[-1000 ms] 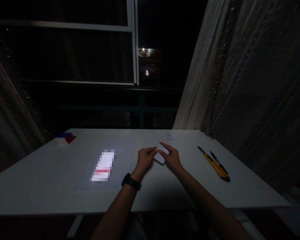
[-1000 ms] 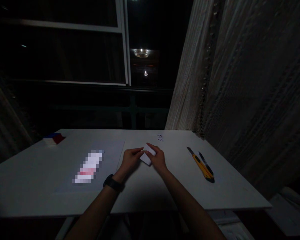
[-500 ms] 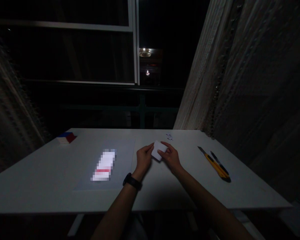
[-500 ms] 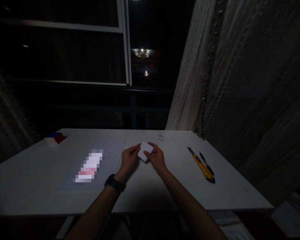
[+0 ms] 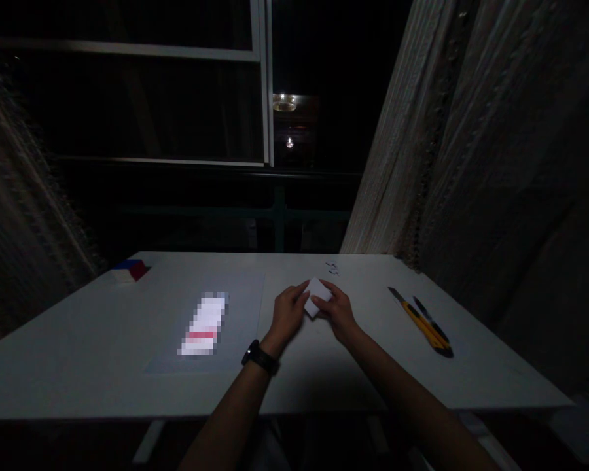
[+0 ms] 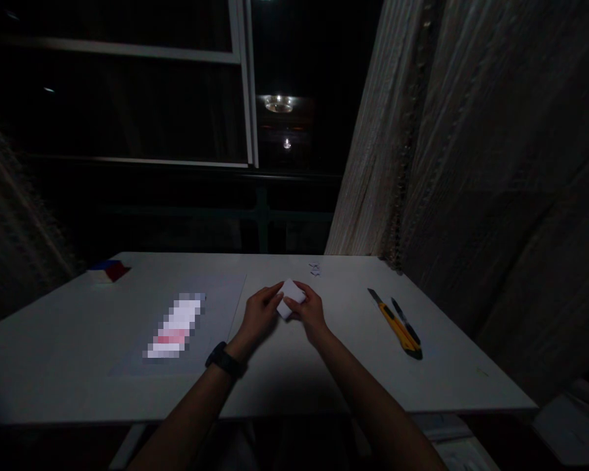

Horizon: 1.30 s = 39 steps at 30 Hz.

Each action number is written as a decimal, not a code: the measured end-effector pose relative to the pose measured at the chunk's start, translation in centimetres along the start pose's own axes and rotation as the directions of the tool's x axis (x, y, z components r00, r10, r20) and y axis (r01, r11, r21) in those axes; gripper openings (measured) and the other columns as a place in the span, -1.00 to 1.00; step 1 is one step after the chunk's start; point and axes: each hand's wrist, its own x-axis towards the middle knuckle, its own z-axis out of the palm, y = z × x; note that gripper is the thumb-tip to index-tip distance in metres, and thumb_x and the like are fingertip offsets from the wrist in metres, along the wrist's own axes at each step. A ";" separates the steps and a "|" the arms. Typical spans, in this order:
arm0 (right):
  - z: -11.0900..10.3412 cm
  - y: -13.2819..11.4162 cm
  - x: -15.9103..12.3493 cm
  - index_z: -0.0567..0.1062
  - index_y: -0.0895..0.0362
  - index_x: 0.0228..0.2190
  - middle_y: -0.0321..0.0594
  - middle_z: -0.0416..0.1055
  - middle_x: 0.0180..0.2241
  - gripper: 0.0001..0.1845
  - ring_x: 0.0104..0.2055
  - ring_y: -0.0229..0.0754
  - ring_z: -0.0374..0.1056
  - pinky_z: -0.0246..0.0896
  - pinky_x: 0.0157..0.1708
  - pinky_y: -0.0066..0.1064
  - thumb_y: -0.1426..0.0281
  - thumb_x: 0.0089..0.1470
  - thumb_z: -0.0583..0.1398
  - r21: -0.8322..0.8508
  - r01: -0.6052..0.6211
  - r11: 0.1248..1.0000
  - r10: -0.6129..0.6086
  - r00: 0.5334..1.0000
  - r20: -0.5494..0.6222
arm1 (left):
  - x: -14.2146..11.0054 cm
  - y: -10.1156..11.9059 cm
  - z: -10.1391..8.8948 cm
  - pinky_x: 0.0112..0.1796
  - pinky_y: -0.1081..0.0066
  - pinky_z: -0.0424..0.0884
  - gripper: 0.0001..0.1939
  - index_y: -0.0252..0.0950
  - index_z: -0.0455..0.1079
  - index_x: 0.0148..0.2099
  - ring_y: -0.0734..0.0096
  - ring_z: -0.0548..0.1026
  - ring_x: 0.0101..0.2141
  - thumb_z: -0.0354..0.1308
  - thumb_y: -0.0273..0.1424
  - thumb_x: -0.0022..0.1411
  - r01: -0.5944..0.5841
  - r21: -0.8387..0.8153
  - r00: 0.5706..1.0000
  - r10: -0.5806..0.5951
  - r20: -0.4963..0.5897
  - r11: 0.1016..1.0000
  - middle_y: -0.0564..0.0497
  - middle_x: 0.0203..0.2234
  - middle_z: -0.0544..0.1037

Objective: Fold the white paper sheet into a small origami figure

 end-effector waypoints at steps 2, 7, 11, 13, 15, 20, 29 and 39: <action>0.0 0.0 0.0 0.43 0.11 -0.26 -0.25 0.42 -0.39 -0.48 -0.41 -0.20 0.35 0.34 -0.50 -0.38 0.29 -0.36 0.36 0.004 -0.005 1.000 0.005 1.000 -0.011 | 0.0 0.0 0.1 -0.22 0.40 0.33 -0.69 -0.24 0.40 -0.04 0.38 0.44 -0.27 0.03 -0.37 0.17 0.006 -0.021 1.000 -0.006 0.011 1.000 -0.05 -0.29 0.51; -0.2 0.0 0.1 0.48 0.18 -0.39 -0.22 0.43 -0.42 -0.63 -0.44 -0.21 0.34 0.33 -0.48 -0.35 0.30 -0.33 0.35 0.031 -0.090 0.995 0.090 0.996 -0.001 | 0.1 0.4 0.1 -0.26 0.37 0.35 -0.66 -0.28 0.43 -0.08 0.33 0.46 -0.32 0.15 -0.35 0.06 0.145 -0.181 0.989 -0.148 -0.003 0.973 -0.09 -0.32 0.54; -0.5 -0.2 0.5 0.47 0.17 -0.43 -0.23 0.44 -0.46 -0.70 -0.46 -0.23 0.33 0.29 -0.48 -0.38 0.35 -0.30 0.35 0.181 -0.148 0.972 0.143 0.989 0.041 | 0.4 0.7 -0.2 -0.29 0.35 0.36 -0.62 -0.35 0.47 -0.14 0.28 0.48 -0.34 0.24 -0.31 -0.05 0.249 -0.400 0.964 -0.265 0.015 0.882 -0.14 -0.34 0.55; -0.7 -0.2 0.7 0.47 0.17 -0.43 -0.23 0.44 -0.47 -0.72 -0.47 -0.23 0.33 0.26 -0.48 -0.40 0.38 -0.30 0.35 0.222 -0.164 0.961 0.154 0.986 0.062 | 0.5 0.8 -0.4 -0.27 0.33 0.36 -0.65 -0.36 0.50 -0.21 0.27 0.48 -0.32 0.26 -0.30 -0.08 0.253 -0.463 0.963 -0.269 0.032 0.849 -0.15 -0.33 0.55; -0.9 -0.2 0.8 0.48 0.17 -0.43 -0.23 0.45 -0.46 -0.73 -0.46 -0.23 0.34 0.24 -0.48 -0.41 0.40 -0.29 0.35 0.236 -0.165 0.958 0.148 0.985 0.088 | 0.5 0.8 -0.5 -0.26 0.33 0.36 -0.68 -0.35 0.51 -0.25 0.26 0.48 -0.31 0.28 -0.30 -0.10 0.248 -0.501 0.965 -0.257 0.053 0.829 -0.15 -0.32 0.55; -1.0 0.0 0.9 0.49 0.17 -0.40 -0.23 0.46 -0.43 -0.76 -0.43 -0.25 0.34 0.22 -0.44 -0.44 0.42 -0.24 0.32 0.251 -0.177 0.952 0.139 0.977 0.163 | 0.4 1.1 -0.7 -0.24 0.35 0.35 -0.70 -0.35 0.52 -0.28 0.28 0.46 -0.28 0.30 -0.34 -0.13 0.248 -0.571 0.967 -0.232 0.102 0.782 -0.15 -0.29 0.54; -0.9 -0.2 0.8 0.50 0.16 -0.38 -0.21 0.48 -0.39 -0.75 -0.40 -0.22 0.35 0.26 -0.40 -0.40 0.45 -0.23 0.31 0.299 -0.183 0.936 0.130 0.974 0.188 | 0.3 1.4 -0.8 -0.22 0.35 0.34 -0.71 -0.38 0.52 -0.29 0.27 0.45 -0.26 0.32 -0.38 -0.15 0.269 -0.622 0.960 -0.254 0.115 0.735 -0.14 -0.29 0.53; -0.7 -0.4 0.4 0.49 0.18 -0.38 -0.20 0.48 -0.39 -0.72 -0.37 -0.18 0.37 0.30 -0.37 -0.34 0.44 -0.27 0.33 0.232 -0.159 0.960 0.128 0.981 0.143 | 0.5 1.6 -0.7 -0.24 0.32 0.37 -0.71 -0.35 0.52 -0.31 0.26 0.49 -0.32 0.29 -0.31 -0.13 0.258 -0.431 0.948 -0.312 -0.058 0.865 -0.14 -0.36 0.57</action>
